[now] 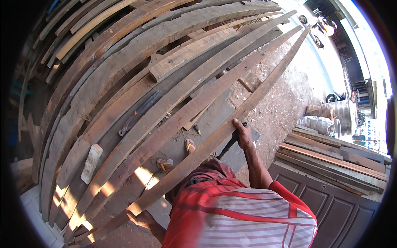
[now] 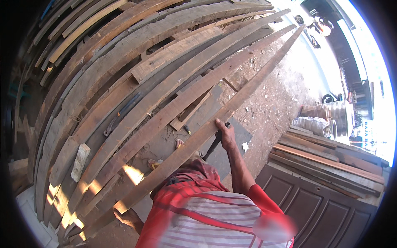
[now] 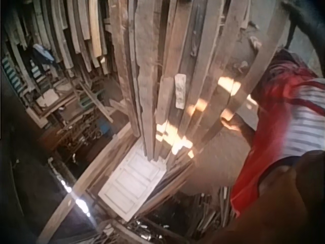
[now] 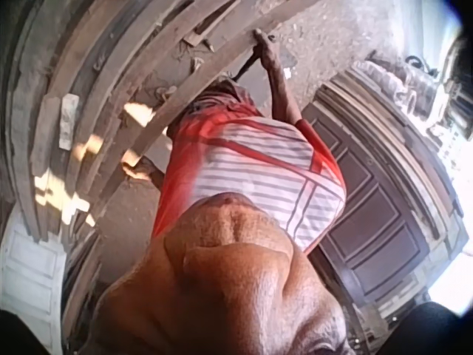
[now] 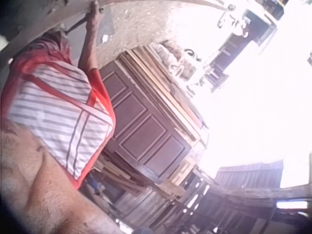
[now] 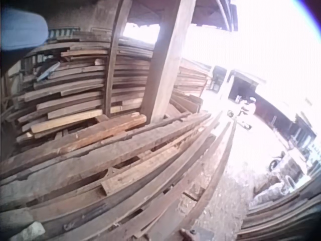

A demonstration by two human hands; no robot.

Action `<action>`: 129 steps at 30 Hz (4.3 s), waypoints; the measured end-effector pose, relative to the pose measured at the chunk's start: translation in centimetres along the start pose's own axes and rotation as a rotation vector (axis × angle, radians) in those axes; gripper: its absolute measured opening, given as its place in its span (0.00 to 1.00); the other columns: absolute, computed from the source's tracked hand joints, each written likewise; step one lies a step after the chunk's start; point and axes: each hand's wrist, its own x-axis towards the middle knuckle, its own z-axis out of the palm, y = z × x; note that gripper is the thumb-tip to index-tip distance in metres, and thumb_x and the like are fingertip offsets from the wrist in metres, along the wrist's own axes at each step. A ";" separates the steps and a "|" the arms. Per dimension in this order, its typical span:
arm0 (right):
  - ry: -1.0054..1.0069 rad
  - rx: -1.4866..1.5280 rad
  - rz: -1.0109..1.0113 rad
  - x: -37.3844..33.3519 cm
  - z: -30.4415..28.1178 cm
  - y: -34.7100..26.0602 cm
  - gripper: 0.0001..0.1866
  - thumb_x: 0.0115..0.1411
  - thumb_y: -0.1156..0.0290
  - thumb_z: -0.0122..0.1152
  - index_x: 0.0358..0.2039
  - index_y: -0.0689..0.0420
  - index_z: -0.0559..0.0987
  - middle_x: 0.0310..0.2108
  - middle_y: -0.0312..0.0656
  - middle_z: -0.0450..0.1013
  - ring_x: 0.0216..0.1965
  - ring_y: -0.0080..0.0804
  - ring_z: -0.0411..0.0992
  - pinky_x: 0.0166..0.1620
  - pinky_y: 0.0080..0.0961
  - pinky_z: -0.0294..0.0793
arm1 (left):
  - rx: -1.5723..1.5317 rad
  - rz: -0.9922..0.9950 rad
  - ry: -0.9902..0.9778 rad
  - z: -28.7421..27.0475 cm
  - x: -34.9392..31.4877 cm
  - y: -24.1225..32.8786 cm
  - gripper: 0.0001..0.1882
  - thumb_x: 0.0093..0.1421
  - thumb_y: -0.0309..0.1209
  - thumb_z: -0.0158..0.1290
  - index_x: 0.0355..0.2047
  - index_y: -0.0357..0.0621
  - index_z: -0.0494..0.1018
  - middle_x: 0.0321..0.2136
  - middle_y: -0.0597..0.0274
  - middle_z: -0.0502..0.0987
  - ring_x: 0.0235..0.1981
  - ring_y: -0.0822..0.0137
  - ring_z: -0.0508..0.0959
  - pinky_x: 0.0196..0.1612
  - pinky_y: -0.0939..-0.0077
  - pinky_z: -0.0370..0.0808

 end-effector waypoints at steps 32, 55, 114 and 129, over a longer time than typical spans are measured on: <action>-0.189 -0.192 -0.031 0.7 3.4 -1.0 0.22 0.59 0.48 0.70 0.25 0.54 0.77 0.21 0.32 0.69 0.23 0.23 0.67 0.29 0.26 0.66 | -0.020 -0.004 0.419 0.4 7.5 -2.6 0.46 0.71 0.67 0.31 0.74 0.44 0.48 0.71 0.50 0.58 0.70 0.51 0.61 0.73 0.45 0.53; -0.917 -0.761 -0.173 -7.5 5.2 1.4 0.27 0.69 0.45 0.59 0.42 0.61 0.78 0.20 0.40 0.76 0.17 0.21 0.68 0.22 0.23 0.65 | 0.036 -0.062 0.605 1.8 7.5 -3.1 0.52 0.69 0.68 0.35 0.75 0.37 0.40 0.76 0.48 0.42 0.77 0.56 0.41 0.75 0.63 0.41; -1.400 0.208 -0.892 -25.2 13.7 -10.6 0.40 0.56 0.32 0.65 0.39 0.64 0.75 0.11 0.30 0.64 0.12 0.23 0.64 0.21 0.22 0.66 | 1.747 0.711 -0.139 16.0 15.6 13.9 0.33 0.65 0.50 0.58 0.59 0.37 0.66 0.59 0.38 0.66 0.58 0.40 0.72 0.60 0.49 0.72; -1.658 0.242 -0.829 -35.5 22.0 -6.5 0.38 0.58 0.35 0.66 0.41 0.65 0.76 0.15 0.33 0.64 0.14 0.24 0.64 0.18 0.22 0.62 | 0.219 0.224 0.623 -13.0 -9.6 9.0 0.36 0.69 0.64 0.44 0.49 0.39 0.70 0.33 0.58 0.78 0.31 0.67 0.80 0.29 0.72 0.79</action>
